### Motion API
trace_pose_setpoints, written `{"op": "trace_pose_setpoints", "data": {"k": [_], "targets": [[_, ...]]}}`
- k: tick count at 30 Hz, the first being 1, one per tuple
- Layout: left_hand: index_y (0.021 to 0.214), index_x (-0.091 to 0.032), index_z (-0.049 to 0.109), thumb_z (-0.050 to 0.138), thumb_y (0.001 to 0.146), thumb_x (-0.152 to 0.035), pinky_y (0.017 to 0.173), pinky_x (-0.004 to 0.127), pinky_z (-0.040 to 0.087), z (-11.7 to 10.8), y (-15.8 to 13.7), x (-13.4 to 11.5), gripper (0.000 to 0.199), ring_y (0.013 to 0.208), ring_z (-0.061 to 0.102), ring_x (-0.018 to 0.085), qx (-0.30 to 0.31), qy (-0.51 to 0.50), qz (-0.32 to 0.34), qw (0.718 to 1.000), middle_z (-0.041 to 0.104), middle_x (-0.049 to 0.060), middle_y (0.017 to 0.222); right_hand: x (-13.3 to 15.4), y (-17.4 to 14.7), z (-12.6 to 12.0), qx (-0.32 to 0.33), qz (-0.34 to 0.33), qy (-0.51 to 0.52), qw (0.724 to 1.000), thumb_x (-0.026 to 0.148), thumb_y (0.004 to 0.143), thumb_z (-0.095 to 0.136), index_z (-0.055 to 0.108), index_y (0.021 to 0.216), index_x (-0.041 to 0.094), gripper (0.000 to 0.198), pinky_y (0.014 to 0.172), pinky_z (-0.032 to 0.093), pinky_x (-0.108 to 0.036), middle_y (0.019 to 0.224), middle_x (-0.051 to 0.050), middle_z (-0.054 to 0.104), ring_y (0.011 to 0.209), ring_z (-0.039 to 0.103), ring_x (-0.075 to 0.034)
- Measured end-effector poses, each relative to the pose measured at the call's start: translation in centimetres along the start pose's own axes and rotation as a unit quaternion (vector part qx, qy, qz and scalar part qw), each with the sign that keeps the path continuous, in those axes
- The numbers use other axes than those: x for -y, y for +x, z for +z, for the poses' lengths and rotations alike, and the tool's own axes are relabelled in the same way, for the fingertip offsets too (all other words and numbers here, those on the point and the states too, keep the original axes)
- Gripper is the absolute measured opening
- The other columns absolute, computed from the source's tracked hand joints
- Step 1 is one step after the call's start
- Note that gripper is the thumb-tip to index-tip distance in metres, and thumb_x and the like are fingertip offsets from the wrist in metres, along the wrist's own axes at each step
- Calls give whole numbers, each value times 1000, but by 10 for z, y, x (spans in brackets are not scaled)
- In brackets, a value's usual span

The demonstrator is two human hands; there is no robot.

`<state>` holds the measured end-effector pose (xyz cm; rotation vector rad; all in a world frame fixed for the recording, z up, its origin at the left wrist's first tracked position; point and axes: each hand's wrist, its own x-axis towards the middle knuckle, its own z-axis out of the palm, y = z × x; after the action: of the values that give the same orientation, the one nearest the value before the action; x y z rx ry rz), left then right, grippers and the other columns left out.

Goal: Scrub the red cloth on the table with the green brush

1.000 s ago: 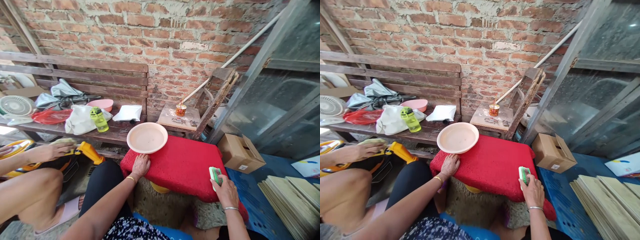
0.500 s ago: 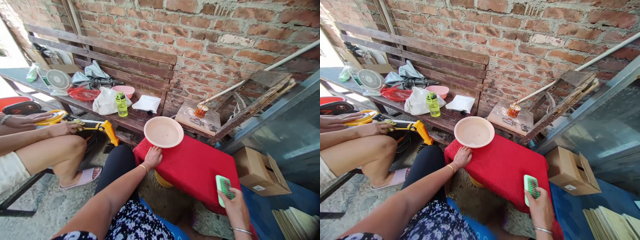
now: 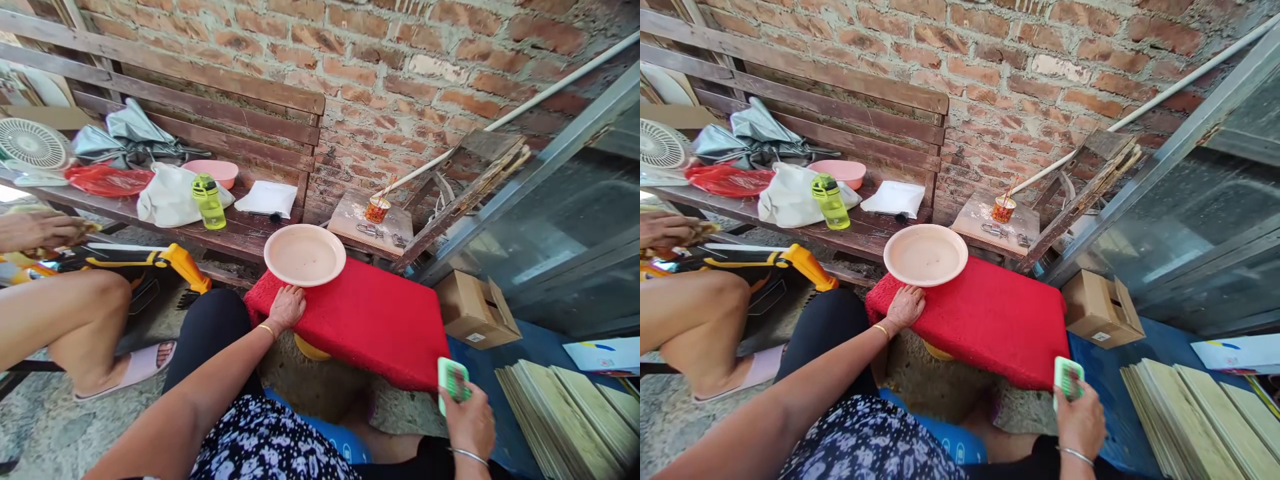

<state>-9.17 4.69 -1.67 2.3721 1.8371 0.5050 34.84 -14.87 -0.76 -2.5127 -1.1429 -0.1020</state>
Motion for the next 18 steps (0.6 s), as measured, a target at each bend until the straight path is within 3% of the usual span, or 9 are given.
{"op": "trace_pose_setpoints", "data": {"k": [2,3,6,9,12,14,16,18], "targets": [[93,-19,67,45,92,-21,93,42,38,-1,0,0,22,102,58,28,3,1,1,1000,67,13,104,-20,7,-10,-16,90,-3,996,69,75,49,54,123,21,68,76,49,-53,108,-24,65,97,62,-42],[93,-19,67,46,92,-21,93,42,38,-1,0,0,22,102,58,28,4,3,1,1000,67,13,104,-21,6,-11,-15,99,28,995,69,73,54,53,126,21,72,77,49,-52,109,-23,65,98,62,-42],[94,-19,67,46,92,-21,92,43,39,-2,0,-1,21,102,58,29,5,13,1,1000,68,13,104,8,-9,1,19,26,188,982,68,66,64,45,134,17,87,82,51,-46,113,-19,65,98,64,-35],[94,-18,67,46,92,-21,93,43,39,-4,-1,-2,21,102,58,29,3,10,-3,1000,68,13,104,54,-32,24,35,-82,262,961,67,71,62,44,134,15,83,91,48,-44,123,-17,61,107,61,-31],[95,-19,67,46,92,-21,94,43,39,-4,0,-2,22,102,58,29,8,9,-5,1000,68,13,104,80,-45,40,19,-174,240,955,65,79,57,49,130,17,71,96,45,-45,121,-17,62,112,57,-31],[96,-19,67,45,92,-22,94,43,39,-4,0,-2,23,102,58,29,12,20,-6,1000,68,13,105,78,-45,39,9,-209,205,956,67,83,50,51,128,16,68,95,45,-47,117,-18,63,110,57,-32],[96,-19,67,44,93,-23,93,43,39,-3,0,-1,24,103,58,29,14,30,-4,999,68,13,105,65,-39,30,-7,-201,147,968,67,85,43,52,128,14,69,92,46,-49,115,-20,62,108,57,-35],[96,-19,67,43,94,-23,93,43,39,-1,0,-1,24,102,58,29,14,33,0,999,68,12,105,44,-30,17,-30,-138,75,987,66,86,39,51,132,13,72,90,46,-51,114,-22,62,107,57,-37]]}}
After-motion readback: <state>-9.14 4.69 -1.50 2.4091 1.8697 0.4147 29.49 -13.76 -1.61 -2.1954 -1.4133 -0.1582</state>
